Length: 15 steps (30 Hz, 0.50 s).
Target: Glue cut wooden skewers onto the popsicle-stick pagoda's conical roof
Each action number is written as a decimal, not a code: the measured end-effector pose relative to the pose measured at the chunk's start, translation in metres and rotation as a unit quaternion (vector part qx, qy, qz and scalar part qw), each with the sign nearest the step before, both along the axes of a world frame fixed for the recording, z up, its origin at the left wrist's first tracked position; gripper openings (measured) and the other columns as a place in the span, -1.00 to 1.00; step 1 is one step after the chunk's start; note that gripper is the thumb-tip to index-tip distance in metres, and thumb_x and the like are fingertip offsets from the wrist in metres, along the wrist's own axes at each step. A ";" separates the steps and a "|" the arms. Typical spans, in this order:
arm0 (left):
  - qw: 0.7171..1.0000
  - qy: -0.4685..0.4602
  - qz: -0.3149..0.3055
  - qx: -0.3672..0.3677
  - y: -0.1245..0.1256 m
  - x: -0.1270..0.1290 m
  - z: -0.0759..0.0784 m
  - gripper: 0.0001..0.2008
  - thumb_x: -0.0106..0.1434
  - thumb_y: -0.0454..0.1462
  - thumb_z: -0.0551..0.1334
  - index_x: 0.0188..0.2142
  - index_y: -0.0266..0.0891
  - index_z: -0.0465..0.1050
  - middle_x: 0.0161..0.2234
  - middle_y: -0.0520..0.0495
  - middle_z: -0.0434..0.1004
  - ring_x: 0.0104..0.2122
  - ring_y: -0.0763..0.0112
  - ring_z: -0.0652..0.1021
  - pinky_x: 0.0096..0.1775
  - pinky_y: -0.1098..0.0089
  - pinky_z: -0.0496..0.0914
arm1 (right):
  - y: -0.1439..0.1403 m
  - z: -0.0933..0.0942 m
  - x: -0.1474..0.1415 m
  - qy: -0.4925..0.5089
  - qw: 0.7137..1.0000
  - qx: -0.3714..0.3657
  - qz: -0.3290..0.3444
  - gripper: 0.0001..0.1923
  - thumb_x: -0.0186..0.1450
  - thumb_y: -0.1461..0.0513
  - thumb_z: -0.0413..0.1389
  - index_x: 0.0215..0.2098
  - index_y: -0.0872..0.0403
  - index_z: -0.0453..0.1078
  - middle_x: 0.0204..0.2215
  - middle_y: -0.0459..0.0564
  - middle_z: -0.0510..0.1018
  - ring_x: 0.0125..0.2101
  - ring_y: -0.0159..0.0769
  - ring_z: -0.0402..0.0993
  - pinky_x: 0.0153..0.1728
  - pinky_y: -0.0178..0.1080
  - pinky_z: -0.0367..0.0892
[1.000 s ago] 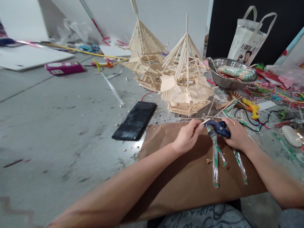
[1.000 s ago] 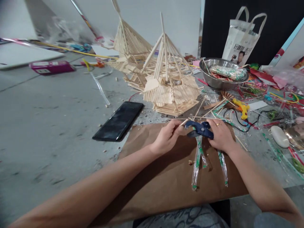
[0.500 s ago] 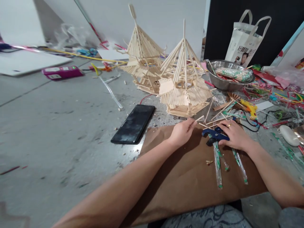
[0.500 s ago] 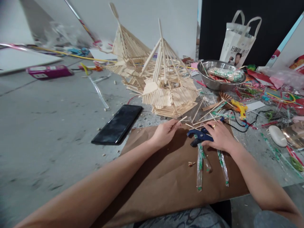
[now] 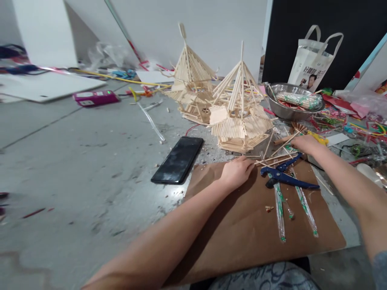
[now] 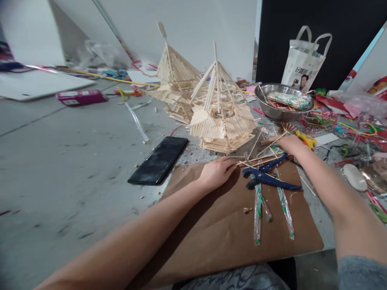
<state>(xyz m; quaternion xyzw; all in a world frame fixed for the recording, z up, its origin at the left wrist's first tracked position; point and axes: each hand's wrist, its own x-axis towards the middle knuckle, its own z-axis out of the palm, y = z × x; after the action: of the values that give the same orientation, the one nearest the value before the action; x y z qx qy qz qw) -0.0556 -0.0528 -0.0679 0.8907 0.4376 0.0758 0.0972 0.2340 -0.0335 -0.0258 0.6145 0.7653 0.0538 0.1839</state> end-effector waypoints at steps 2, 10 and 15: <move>1.000 -0.001 -0.002 0.000 -0.001 0.001 0.001 -0.64 0.28 -0.16 -0.10 -0.18 -0.15 0.44 -0.28 -0.10 0.45 -0.24 0.30 0.49 -0.33 0.39 0.32 | 0.002 0.000 0.000 -0.012 1.000 -0.009 0.007 -0.69 0.22 0.29 -0.09 -0.22 0.07 0.48 -0.17 0.13 0.52 -0.18 -0.12 0.44 -0.24 -0.18 0.25; 1.000 0.002 -0.003 -0.017 -0.004 0.002 0.011 -0.66 0.26 -0.18 -0.06 -0.14 -0.14 0.42 -0.21 -0.11 0.42 -0.18 0.26 0.46 -0.27 0.35 0.34 | 0.000 0.006 0.006 -0.032 0.999 -0.034 -0.009 -0.64 0.21 0.33 -0.12 -0.12 0.11 0.43 -0.15 0.19 0.51 -0.20 -0.13 0.46 -0.24 -0.16 0.28; 1.000 -0.021 -0.015 0.006 -0.005 0.002 0.023 -0.66 0.27 -0.19 -0.10 -0.27 -0.20 0.43 -0.27 -0.13 0.42 -0.21 0.27 0.46 -0.27 0.33 0.34 | 0.004 0.002 0.002 -0.009 1.000 -0.025 -0.003 -0.67 0.16 0.32 -0.05 -0.18 0.12 0.47 -0.23 0.17 0.55 -0.24 -0.14 0.48 -0.26 -0.18 0.28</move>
<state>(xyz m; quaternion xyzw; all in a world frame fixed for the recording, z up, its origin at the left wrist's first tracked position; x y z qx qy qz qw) -0.0537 -0.0576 -0.0444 0.8958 0.4219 0.0956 0.1019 0.2363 -0.0293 -0.0235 0.6117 0.7627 0.0390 0.2062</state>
